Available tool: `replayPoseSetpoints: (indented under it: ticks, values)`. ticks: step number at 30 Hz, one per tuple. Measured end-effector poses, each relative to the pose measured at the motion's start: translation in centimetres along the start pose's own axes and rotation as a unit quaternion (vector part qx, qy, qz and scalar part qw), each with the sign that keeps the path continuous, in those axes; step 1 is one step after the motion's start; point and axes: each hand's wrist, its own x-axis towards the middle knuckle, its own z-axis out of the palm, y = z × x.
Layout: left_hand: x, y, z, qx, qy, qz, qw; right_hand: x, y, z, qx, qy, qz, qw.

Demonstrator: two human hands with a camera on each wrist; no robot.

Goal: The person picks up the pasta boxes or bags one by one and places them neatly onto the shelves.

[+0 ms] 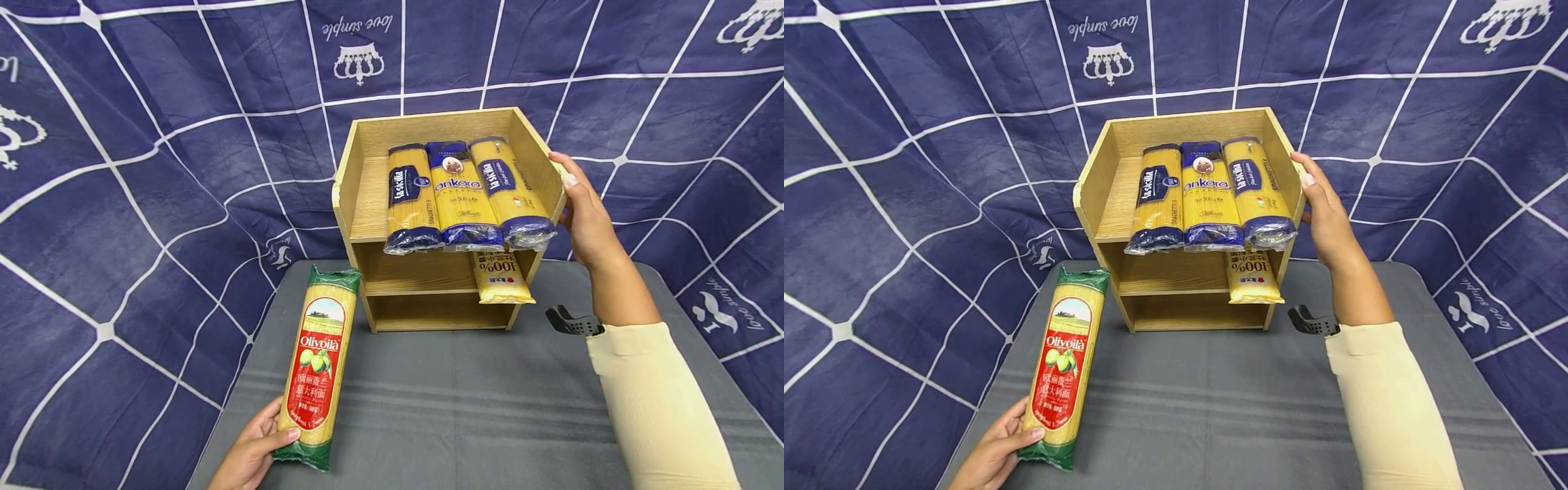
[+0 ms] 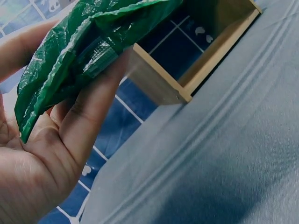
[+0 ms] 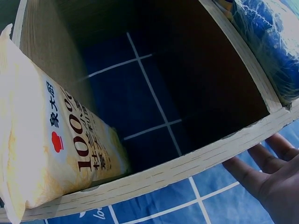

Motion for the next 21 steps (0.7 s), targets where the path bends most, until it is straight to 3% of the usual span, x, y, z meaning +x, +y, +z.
replayPoseSetpoints:
  ticks: [21]
  values:
    - [2.4, 0.6, 1.4, 0.031, 0.004, 0.015, 0.9994, 0.0, 0.0, 0.0, 0.004, -0.003, -0.002, 1.0]
